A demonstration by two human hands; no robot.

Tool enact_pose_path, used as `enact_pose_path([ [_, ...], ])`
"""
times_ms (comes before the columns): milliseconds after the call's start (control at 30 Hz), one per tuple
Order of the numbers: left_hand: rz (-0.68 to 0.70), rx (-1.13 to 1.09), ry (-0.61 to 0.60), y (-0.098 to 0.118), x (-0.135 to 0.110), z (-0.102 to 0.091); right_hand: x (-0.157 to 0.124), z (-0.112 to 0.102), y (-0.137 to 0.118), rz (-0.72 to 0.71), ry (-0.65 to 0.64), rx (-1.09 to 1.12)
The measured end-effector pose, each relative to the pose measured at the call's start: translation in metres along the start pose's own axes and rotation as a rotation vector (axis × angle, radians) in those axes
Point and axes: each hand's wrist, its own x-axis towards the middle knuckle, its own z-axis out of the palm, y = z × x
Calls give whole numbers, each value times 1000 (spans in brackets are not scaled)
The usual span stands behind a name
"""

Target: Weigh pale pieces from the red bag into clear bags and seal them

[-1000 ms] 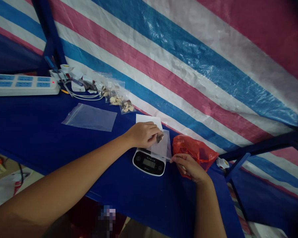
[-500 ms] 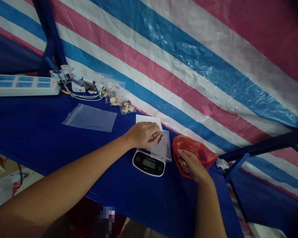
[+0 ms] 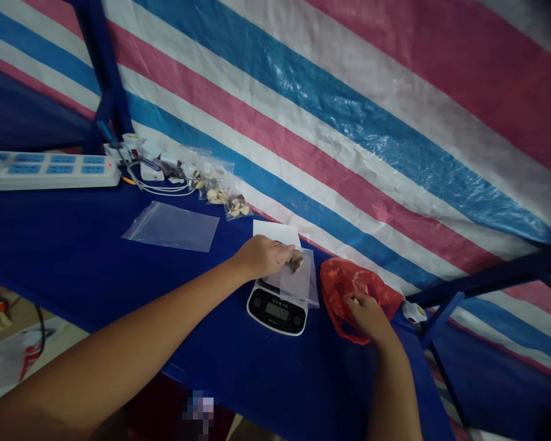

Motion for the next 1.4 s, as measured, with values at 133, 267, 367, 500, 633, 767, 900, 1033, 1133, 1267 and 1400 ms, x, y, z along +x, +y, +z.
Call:
enact_pose_path([
  [133, 16, 32, 71, -1, -1, 0, -1, -1, 2, 87, 7, -239],
  [267, 0, 23, 47, -1, -1, 1, -6, 11, -12, 138, -43, -432],
  [367, -6, 22, 2, -1, -1, 1, -11, 22, -29, 150, -51, -506],
  [500, -1, 12, -42, -1, -1, -2, -15, 29, -44, 141, 82, -511],
  [633, 0, 1, -64, -2, -1, -3, -15, 29, -49, 71, 309, -483],
  [767, -2, -3, -51, -3, -2, -2, -9, 26, -44, 41, 399, -444],
  [900, 1, 3, -22, -3, -1, -2, 0, 21, -28, 30, 483, -349],
  [1033, 28, -14, 2, -3, -1, -3, 8, 20, -13, 51, 517, -272],
  [1133, 20, -17, -21, -4, -2, -2, 12, 22, -10, 38, 499, -176],
  [1267, 22, -17, -18, -6, -3, -1, 18, 23, -8, -17, 528, 33],
  [1400, 26, -19, -1, -6, -1, -2, 23, 21, 1, -108, 443, 150],
])
